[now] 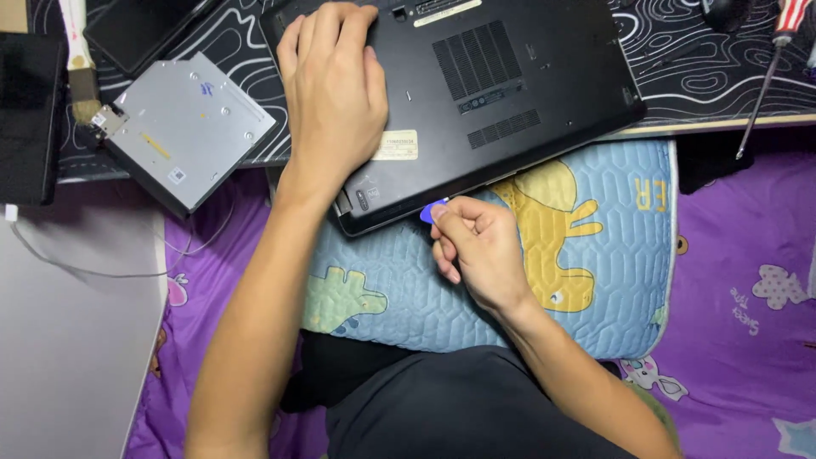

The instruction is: Disassembling a laptop by prying open the case and removing the optical drive

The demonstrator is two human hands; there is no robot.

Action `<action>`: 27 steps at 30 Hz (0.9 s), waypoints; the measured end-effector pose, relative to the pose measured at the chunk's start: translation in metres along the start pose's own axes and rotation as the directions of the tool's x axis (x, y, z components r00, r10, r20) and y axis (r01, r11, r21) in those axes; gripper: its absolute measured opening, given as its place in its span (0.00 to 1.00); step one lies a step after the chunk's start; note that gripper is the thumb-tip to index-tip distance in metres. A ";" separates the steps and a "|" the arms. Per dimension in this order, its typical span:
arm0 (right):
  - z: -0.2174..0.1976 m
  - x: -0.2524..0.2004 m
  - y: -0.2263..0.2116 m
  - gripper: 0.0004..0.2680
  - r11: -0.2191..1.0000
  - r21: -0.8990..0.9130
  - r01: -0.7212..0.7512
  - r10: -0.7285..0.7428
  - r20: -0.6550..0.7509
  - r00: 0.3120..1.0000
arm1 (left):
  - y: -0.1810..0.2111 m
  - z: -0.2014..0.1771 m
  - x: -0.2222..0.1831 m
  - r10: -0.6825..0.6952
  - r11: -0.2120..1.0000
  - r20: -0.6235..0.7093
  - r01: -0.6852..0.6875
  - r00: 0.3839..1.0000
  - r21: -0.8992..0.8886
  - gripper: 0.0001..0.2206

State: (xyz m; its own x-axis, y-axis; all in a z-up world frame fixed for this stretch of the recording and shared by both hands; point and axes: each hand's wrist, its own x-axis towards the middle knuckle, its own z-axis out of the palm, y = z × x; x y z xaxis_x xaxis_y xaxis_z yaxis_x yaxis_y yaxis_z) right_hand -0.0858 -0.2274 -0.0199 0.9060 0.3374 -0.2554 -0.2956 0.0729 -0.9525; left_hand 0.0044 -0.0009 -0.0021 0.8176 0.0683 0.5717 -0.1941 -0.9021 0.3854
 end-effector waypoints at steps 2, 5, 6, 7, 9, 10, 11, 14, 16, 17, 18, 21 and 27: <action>0.000 0.000 -0.001 0.13 0.984 0.108 -0.139 0.142 -0.024 0.990 | -0.002 0.001 -0.002 -0.005 1.000 -0.002 0.005 1.000 0.004 0.15; 0.009 -0.015 -0.004 0.14 0.991 0.072 -0.110 0.104 0.082 0.991 | -0.002 -0.001 -0.001 0.003 1.000 -0.002 -0.003 1.000 -0.001 0.15; 0.003 -0.016 0.003 0.14 0.991 0.073 -0.111 0.106 0.079 0.991 | 0.000 -0.003 -0.001 0.003 1.000 0.001 -0.003 1.000 -0.004 0.15; -0.003 -0.018 0.010 0.13 0.996 0.048 -0.080 0.077 0.063 0.995 | 0.001 -0.005 -0.001 0.006 0.999 -0.002 -0.007 1.000 -0.051 0.15; -0.020 -0.020 0.025 0.12 0.999 0.019 -0.044 0.042 0.056 0.998 | 0.006 -0.014 -0.007 0.007 0.996 -0.014 -0.008 1.000 -0.093 0.15; -0.033 -0.020 0.034 0.11 0.998 0.048 -0.032 0.031 0.019 0.999 | 0.010 -0.019 -0.013 0.112 0.988 -0.035 -0.115 0.993 -0.106 0.15; -0.045 -0.019 0.043 0.10 0.997 0.077 -0.019 0.020 -0.018 1.000 | 0.013 -0.023 -0.018 0.216 0.968 -0.057 -0.221 0.975 -0.115 0.15; -0.070 -0.015 0.062 0.12 0.955 0.288 0.073 -0.043 -0.110 0.993 | 0.057 -0.045 -0.068 0.419 0.905 0.104 -0.406 0.902 -0.123 0.16; -0.070 -0.014 0.059 0.12 0.956 0.287 0.063 -0.035 -0.102 0.994 | 0.065 -0.047 -0.085 0.437 0.899 0.085 -0.435 0.895 -0.044 0.06; -0.070 -0.015 0.056 0.13 0.956 0.285 0.063 -0.039 -0.092 0.995 | 0.070 -0.050 -0.093 0.462 0.884 0.061 -0.465 0.885 0.041 0.05; -0.068 -0.016 0.054 0.13 0.956 0.285 0.066 -0.040 -0.096 0.995 | 0.073 -0.047 -0.094 0.465 0.883 0.060 -0.468 0.883 0.040 0.05; -0.066 -0.012 0.054 0.14 0.971 0.236 0.048 -0.033 -0.069 0.997 | 0.074 -0.030 -0.100 0.505 0.859 -0.074 -0.494 0.860 0.132 0.08; -0.076 -0.009 0.079 0.11 0.968 0.161 0.190 -0.178 -0.090 0.980 | 0.086 0.001 -0.118 0.484 0.875 -0.238 -0.473 0.842 0.106 0.08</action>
State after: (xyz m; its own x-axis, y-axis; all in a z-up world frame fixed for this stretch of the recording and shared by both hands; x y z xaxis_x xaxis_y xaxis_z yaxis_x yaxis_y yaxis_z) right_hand -0.0948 -0.2957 -0.1051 0.9677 0.2332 -0.0959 -0.1625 0.2861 -0.9443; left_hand -0.1082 -0.0868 -0.0374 0.4651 -0.2778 0.8405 -0.4990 -0.8665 -0.0103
